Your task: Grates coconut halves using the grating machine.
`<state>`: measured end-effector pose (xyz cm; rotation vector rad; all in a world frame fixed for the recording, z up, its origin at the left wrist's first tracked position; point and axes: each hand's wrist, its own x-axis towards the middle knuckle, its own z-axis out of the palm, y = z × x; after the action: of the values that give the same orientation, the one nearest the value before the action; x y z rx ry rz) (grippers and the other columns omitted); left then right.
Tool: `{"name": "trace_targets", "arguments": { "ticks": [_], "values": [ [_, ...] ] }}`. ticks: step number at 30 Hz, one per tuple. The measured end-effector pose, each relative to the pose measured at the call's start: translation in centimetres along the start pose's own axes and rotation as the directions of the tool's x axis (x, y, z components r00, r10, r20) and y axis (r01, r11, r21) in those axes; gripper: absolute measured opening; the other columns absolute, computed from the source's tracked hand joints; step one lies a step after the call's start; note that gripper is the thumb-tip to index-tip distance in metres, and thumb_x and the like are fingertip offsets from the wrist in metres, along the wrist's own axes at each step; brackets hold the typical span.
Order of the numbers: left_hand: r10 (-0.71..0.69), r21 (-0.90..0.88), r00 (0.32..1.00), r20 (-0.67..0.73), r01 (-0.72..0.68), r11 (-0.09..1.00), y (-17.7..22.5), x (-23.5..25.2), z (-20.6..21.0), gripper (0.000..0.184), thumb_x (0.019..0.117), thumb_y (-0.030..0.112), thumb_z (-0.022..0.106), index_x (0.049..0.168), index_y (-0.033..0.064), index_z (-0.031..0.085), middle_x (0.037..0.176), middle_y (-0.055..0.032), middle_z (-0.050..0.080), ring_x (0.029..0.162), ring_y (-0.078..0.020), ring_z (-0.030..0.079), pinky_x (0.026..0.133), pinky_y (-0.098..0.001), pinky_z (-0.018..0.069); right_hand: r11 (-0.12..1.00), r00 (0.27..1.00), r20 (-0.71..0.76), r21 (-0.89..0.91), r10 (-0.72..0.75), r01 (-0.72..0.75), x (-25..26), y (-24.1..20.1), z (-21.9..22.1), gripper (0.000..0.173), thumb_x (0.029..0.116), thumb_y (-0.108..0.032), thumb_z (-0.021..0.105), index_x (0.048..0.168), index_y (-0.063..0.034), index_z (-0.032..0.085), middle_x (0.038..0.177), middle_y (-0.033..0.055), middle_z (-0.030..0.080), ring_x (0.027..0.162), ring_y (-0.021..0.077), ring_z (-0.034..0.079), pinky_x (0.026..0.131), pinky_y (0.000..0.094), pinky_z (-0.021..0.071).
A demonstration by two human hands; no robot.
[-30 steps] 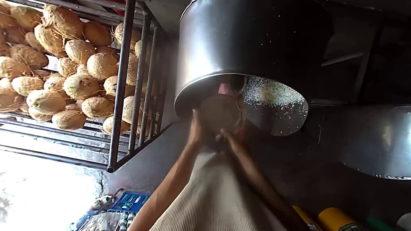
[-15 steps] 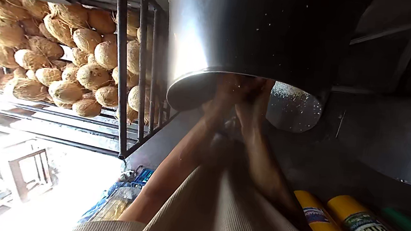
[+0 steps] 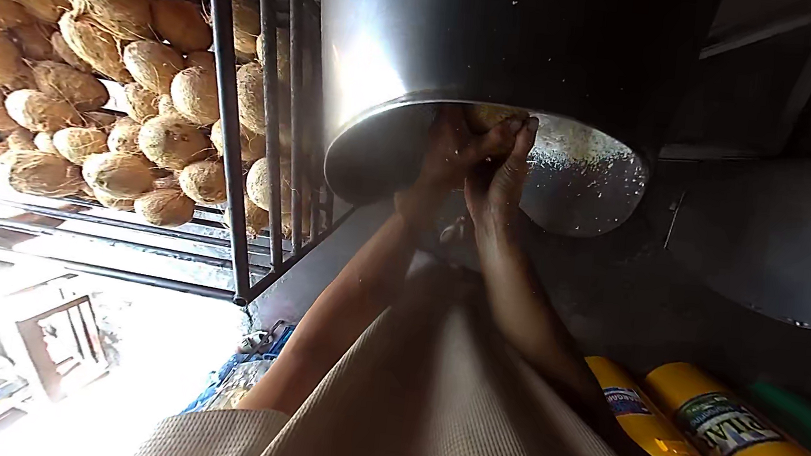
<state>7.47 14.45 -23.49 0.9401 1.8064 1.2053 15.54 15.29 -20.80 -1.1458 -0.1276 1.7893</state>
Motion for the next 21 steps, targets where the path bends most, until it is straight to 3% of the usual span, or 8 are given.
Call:
{"name": "trace_targets", "arguments": {
  "ticks": [4, 7, 9, 11, 13, 14, 17, 21],
  "values": [
    [-0.030, -0.177, 0.999, 0.029, 0.035, 0.984, -1.3, -0.4, -0.3, 0.093, 0.0739, 0.055, 0.083, 0.135, -0.0058, 0.048, 0.116, -0.0149, 0.066, 0.106, -0.0162, 0.066, 0.097, -0.0378, 0.0559, 0.994, 0.998, -0.048, -0.098, -0.050, 0.045, 0.2, 1.0, -0.9, 0.028, 0.1031, -0.035, 0.057, 0.124, -0.0173, 0.053, 0.097, 0.0048, 0.060, 0.074, 0.0146, 0.061, 0.064, 0.0338, 0.0574],
    [-0.224, -0.503, 0.952, 0.210, 0.302, 0.810, -4.2, -2.7, -2.1, 0.060, 0.0983, 0.031, 0.066, 0.144, -0.0002, 0.043, 0.124, -0.0148, 0.063, 0.109, -0.0191, 0.065, 0.094, -0.0387, 0.0573, 0.911, 0.987, 0.064, -0.380, -0.149, 0.162, -0.3, 2.1, -3.6, 0.075, 0.0938, -0.015, 0.071, 0.154, -0.0141, 0.026, 0.134, 0.0139, 0.055, 0.114, 0.0268, 0.064, 0.089, 0.0484, 0.0609],
    [-0.319, -0.564, 0.901, 0.295, 0.434, 0.703, -6.2, -5.3, -4.0, 0.052, 0.1054, 0.054, 0.040, 0.139, 0.0163, 0.052, 0.120, -0.0035, 0.065, 0.105, -0.0157, 0.064, 0.087, -0.0411, 0.0571, 0.703, 0.974, 0.185, -0.675, -0.133, 0.224, -2.2, 2.1, -5.8, 0.107, 0.0832, -0.025, 0.084, 0.162, -0.0150, 0.013, 0.154, 0.0096, 0.045, 0.134, 0.0202, 0.053, 0.106, 0.0426, 0.0538],
    [-0.329, -0.454, 0.909, 0.255, 0.414, 0.789, -5.9, -7.0, -5.4, 0.052, 0.1051, 0.058, 0.036, 0.138, 0.0215, 0.054, 0.120, 0.0011, 0.065, 0.105, -0.0108, 0.063, 0.086, -0.0372, 0.0564, 0.591, 0.985, 0.141, -0.788, -0.104, 0.175, -3.4, 2.6, -6.4, 0.119, 0.0714, -0.033, 0.092, 0.162, -0.0125, 0.017, 0.150, 0.0112, 0.050, 0.129, 0.0178, 0.057, 0.103, 0.0402, 0.0545],
    [-0.285, -0.314, 0.939, 0.193, 0.334, 0.889, -4.7, -7.4, -6.1, 0.046, 0.1059, 0.041, 0.049, 0.138, 0.0083, 0.053, 0.121, -0.0066, 0.064, 0.107, -0.0131, 0.062, 0.091, -0.0379, 0.0551, 0.767, 0.989, 0.130, -0.627, -0.071, 0.137, -3.9, 2.9, -5.6, 0.103, 0.0749, -0.020, 0.088, 0.157, -0.0112, 0.026, 0.139, 0.0105, 0.056, 0.120, 0.0171, 0.061, 0.099, 0.0388, 0.0561],
    [-0.299, -0.335, 0.936, 0.185, 0.347, 0.876, -3.4, -7.1, -6.1, 0.049, 0.1020, 0.047, 0.055, 0.132, 0.0086, 0.058, 0.116, -0.0034, 0.067, 0.105, -0.0105, 0.064, 0.092, -0.0362, 0.0557, 0.869, 0.991, 0.123, -0.482, -0.057, 0.110, -4.1, 2.4, -4.1, 0.087, 0.0791, -0.015, 0.083, 0.151, -0.0122, 0.034, 0.131, 0.0092, 0.061, 0.113, 0.0185, 0.064, 0.094, 0.0407, 0.0582],
    [-0.364, -0.217, 0.915, 0.174, 0.397, 0.892, 1.4, -5.0, -5.5, 0.032, 0.0993, 0.037, 0.064, 0.115, 0.0103, 0.070, 0.096, -0.0042, 0.071, 0.083, -0.0125, 0.066, 0.075, -0.0364, 0.0576, 0.959, 0.995, 0.085, -0.272, -0.056, 0.077, -3.6, -0.9, 0.2, 0.036, 0.0992, -0.014, 0.058, 0.134, -0.0152, 0.050, 0.118, 0.0062, 0.065, 0.103, 0.0214, 0.067, 0.087, 0.0455, 0.0605],
    [-0.261, -0.079, 0.940, 0.218, 0.284, 0.956, 0.7, -4.1, -3.6, 0.030, 0.1032, 0.029, 0.060, 0.125, 0.0085, 0.065, 0.111, -0.0085, 0.069, 0.099, -0.0162, 0.065, 0.086, -0.0398, 0.0556, 0.966, 0.995, 0.033, -0.239, -0.092, 0.098, -1.9, -2.1, -0.2, 0.033, 0.1038, -0.014, 0.053, 0.137, -0.0169, 0.048, 0.121, 0.0079, 0.064, 0.102, 0.0244, 0.068, 0.084, 0.0469, 0.0613]
  ]
}}
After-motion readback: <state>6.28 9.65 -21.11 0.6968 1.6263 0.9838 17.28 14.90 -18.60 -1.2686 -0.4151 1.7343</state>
